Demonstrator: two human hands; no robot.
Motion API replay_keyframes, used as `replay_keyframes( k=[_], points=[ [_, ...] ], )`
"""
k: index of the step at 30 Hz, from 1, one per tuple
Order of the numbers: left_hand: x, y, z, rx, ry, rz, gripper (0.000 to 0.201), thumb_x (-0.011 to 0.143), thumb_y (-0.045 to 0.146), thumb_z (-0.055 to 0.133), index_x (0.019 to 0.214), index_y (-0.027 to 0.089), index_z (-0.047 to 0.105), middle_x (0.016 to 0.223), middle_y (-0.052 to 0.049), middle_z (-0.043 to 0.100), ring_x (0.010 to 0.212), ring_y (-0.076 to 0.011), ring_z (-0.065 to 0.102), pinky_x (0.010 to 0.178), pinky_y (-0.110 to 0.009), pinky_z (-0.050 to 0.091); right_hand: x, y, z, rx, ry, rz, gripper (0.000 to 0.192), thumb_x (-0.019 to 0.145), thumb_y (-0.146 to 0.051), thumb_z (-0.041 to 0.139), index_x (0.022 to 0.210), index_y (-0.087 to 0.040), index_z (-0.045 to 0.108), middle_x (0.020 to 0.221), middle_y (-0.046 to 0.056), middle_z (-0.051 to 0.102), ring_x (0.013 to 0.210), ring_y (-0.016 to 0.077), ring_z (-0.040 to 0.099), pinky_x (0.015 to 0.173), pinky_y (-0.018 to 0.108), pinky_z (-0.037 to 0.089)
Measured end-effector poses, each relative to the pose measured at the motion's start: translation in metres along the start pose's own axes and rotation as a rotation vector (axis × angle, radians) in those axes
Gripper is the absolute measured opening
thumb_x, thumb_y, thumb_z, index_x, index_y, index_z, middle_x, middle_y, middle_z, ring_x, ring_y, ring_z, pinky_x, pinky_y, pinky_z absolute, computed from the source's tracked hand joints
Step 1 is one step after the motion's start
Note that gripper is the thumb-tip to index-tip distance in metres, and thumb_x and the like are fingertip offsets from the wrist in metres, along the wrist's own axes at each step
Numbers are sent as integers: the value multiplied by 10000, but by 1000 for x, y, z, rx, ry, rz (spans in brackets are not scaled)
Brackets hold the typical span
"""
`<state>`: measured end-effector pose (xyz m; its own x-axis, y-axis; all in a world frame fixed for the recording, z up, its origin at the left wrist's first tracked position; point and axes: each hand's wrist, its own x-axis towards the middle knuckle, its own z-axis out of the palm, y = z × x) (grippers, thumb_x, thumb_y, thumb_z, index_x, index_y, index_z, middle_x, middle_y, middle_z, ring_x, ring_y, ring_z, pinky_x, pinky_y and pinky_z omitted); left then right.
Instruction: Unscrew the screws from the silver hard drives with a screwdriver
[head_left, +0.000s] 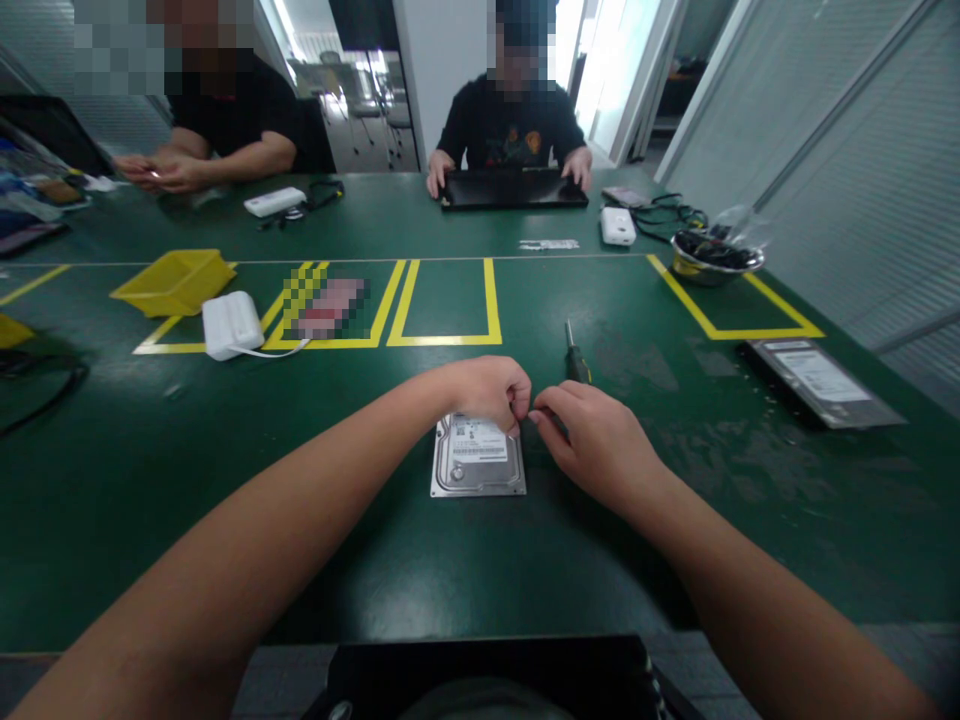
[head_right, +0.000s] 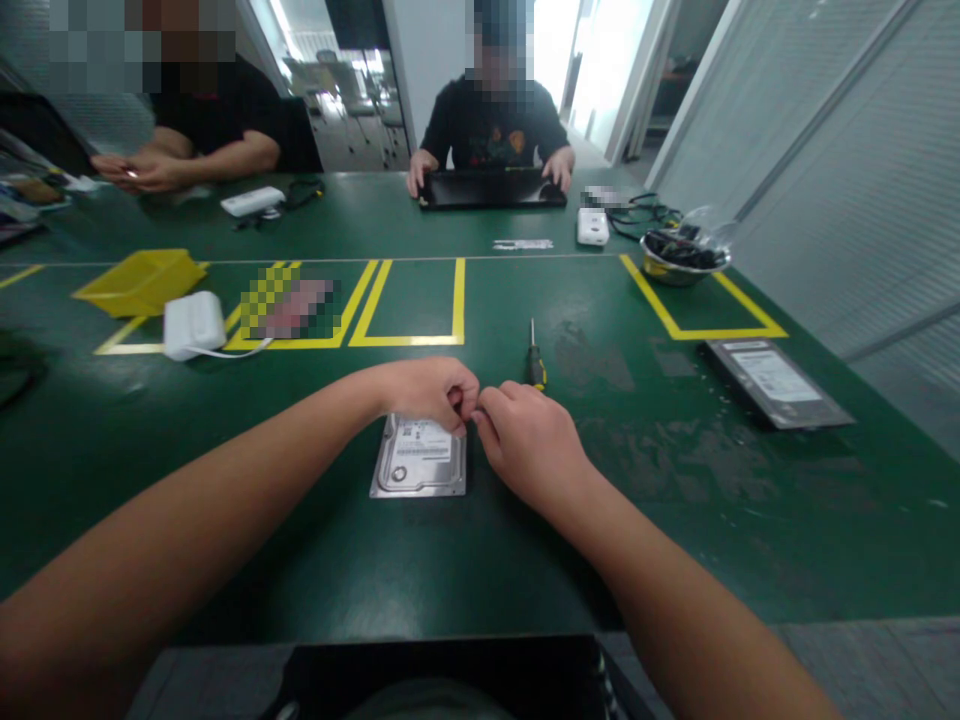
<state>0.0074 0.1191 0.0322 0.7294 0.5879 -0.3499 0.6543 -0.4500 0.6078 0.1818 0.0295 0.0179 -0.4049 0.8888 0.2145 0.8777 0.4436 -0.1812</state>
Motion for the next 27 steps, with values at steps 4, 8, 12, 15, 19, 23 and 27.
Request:
replay_keyframes(
  k=[4, 8, 12, 15, 19, 23, 27],
  points=[
    [0, 5, 0, 10, -6, -46, 142, 627, 125, 732, 747, 177, 677, 592, 45, 592, 538, -119, 526, 515, -254, 368, 0, 0, 0, -12, 2, -1, 222, 967, -296, 454, 929, -184, 643, 885, 57, 640, 823, 183, 587, 715, 297, 383],
    [-2, 7, 1, 55, 12, -41, 121, 638, 131, 735, 732, 179, 675, 599, 44, 594, 537, -111, 517, 508, -242, 347, 0, -1, 0, -14, -1, 12, 226, 966, -295, 454, 949, -184, 650, 895, 60, 643, 834, 188, 592, 718, 301, 386],
    [-7, 6, 2, 85, 58, -36, 129, 650, 174, 754, 759, 191, 686, 658, 34, 621, 580, -115, 534, 514, -239, 325, 0, -1, -1, -10, -6, 11, 233, 967, -296, 450, 953, -179, 651, 907, 67, 647, 844, 191, 594, 725, 304, 387],
    [-13, 7, 3, 103, 88, -48, 130, 671, 189, 754, 785, 197, 693, 708, 27, 645, 625, -121, 554, 543, -243, 325, 0, -1, -1, -17, -14, 19, 230, 966, -291, 452, 950, -178, 651, 903, 68, 647, 840, 191, 594, 718, 303, 383],
    [-20, 8, 6, 125, 128, -56, 105, 706, 198, 733, 805, 201, 699, 753, 24, 664, 677, -126, 574, 599, -254, 340, 1, -1, 0, -25, -17, 25, 218, 965, -292, 460, 942, -183, 647, 898, 63, 645, 838, 185, 593, 712, 297, 378],
    [-28, 4, 12, 113, 164, -48, 83, 758, 227, 696, 834, 195, 685, 780, 22, 676, 726, -134, 588, 669, -269, 368, 1, 0, 1, -33, -17, 19, 218, 971, -304, 454, 935, -191, 636, 893, 51, 637, 831, 178, 590, 710, 291, 377],
    [-44, 0, 23, 208, 315, 20, 90, 794, 194, 652, 882, 202, 670, 880, -4, 671, 859, -178, 592, 761, -307, 408, 2, 0, 2, -69, -25, 32, 220, 976, -315, 446, 939, -197, 628, 887, 42, 634, 829, 179, 591, 696, 294, 375]
  ],
)
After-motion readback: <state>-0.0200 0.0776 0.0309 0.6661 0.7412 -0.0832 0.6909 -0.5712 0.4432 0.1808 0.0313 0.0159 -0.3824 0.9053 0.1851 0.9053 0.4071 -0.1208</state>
